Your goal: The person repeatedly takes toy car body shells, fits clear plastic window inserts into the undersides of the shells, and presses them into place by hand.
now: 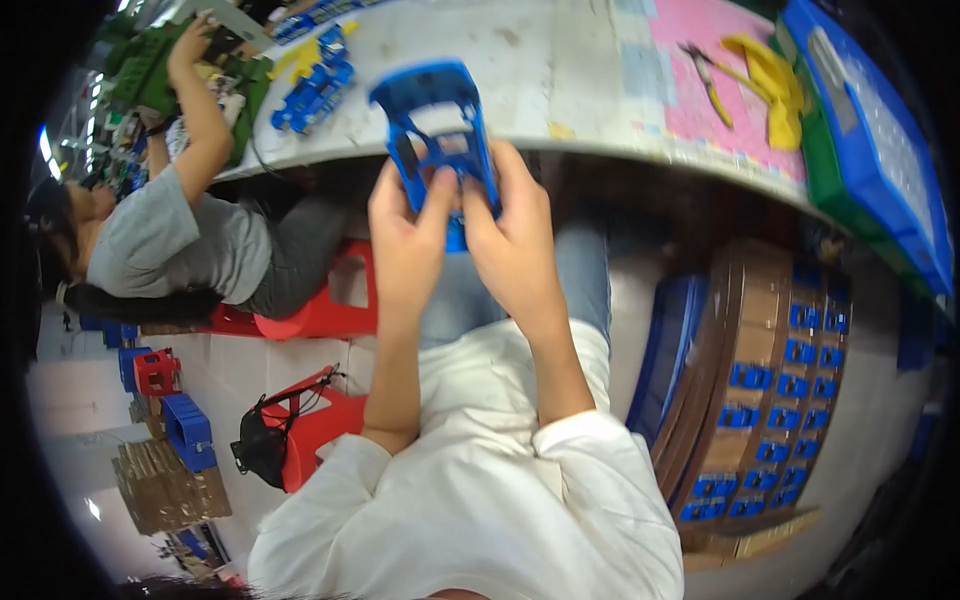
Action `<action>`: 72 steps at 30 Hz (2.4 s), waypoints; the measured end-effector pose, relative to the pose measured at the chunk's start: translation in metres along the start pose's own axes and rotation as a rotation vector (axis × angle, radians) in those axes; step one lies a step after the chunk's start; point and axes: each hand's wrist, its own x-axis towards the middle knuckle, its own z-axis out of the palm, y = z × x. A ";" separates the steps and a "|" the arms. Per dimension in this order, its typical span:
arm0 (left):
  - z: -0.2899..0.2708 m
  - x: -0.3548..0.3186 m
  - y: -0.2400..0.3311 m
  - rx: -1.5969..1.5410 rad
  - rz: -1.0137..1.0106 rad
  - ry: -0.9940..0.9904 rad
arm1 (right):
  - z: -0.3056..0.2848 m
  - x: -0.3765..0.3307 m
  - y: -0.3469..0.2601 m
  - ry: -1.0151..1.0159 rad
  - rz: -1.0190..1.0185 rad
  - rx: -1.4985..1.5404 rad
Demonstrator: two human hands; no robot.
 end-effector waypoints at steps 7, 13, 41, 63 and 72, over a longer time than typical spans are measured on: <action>-0.022 0.004 0.010 -0.029 -0.016 0.058 | 0.022 0.007 0.009 -0.100 -0.007 -0.075; -0.041 0.004 -0.003 -0.063 -0.007 0.167 | 0.040 0.010 0.015 -0.235 0.007 -0.178; -0.065 0.017 -0.049 -0.082 0.020 0.232 | 0.064 0.010 0.033 -0.198 -0.052 -0.408; 0.003 0.029 -0.045 -0.036 -0.012 -0.102 | 0.005 0.026 0.044 0.162 -0.048 -0.498; -0.029 0.081 -0.064 -0.102 -0.297 -0.170 | 0.015 0.033 0.062 -0.298 -0.118 -0.535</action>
